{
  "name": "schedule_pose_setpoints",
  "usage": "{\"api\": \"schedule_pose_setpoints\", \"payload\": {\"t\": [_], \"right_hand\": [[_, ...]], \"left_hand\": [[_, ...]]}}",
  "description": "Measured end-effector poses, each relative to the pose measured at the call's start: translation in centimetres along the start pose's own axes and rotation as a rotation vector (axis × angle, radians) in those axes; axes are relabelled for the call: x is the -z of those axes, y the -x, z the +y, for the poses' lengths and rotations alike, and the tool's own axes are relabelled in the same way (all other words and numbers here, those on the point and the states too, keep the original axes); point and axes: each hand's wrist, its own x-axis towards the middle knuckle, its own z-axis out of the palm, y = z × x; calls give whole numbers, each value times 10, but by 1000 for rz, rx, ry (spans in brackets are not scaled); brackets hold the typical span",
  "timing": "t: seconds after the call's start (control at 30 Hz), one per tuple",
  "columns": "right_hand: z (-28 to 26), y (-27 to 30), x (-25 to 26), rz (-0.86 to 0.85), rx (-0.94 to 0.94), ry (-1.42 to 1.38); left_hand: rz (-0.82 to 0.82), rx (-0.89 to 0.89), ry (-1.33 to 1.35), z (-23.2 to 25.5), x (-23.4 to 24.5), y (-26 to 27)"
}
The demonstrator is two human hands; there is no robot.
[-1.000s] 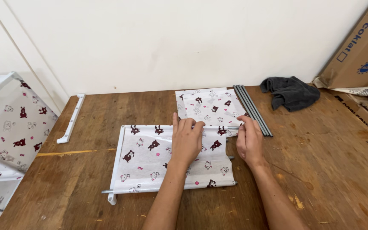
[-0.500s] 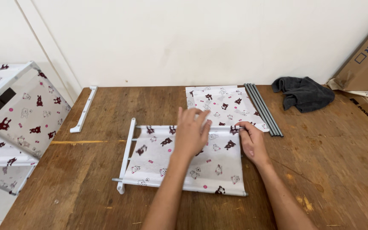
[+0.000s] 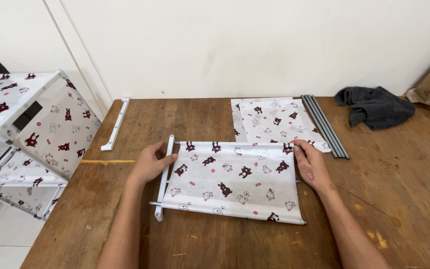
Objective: The person assembles a multi-tier fabric storage unit by inserting metal poles into fabric sleeves and stacking the tiers. They insert vertical poles into the base, attach fabric shelves, and stack additional tiers to complete the unit.
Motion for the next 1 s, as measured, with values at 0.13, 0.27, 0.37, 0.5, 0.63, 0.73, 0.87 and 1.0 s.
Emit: {"api": "schedule_pose_setpoints", "payload": {"t": [0.13,0.27,0.37,0.5,0.63,0.73,0.87,1.0], "right_hand": [[-3,0,0,11,-13,25],[-3,-1,-1,-3,-54,8],[-1,-1,0,-16,28,-26],[0,-1,3,-46,-21,-58],[5,-1,5,-62,-89,-178],[11,-6,5,-49,-117,-215],[12,-8,7,-46,-73,-185],[2,-7,9,-82,-260,-86]], "left_hand": [[-11,-57,135,-25,-6,-5],[-7,-45,210,-33,-8,0],[-1,-78,242,-34,-11,3],[23,-96,277,-32,-13,5],[118,-89,242,-26,-20,7],[200,-82,239,-25,-25,10],[220,-107,291,-27,-26,9],[203,-82,370,-31,-24,9]]}}
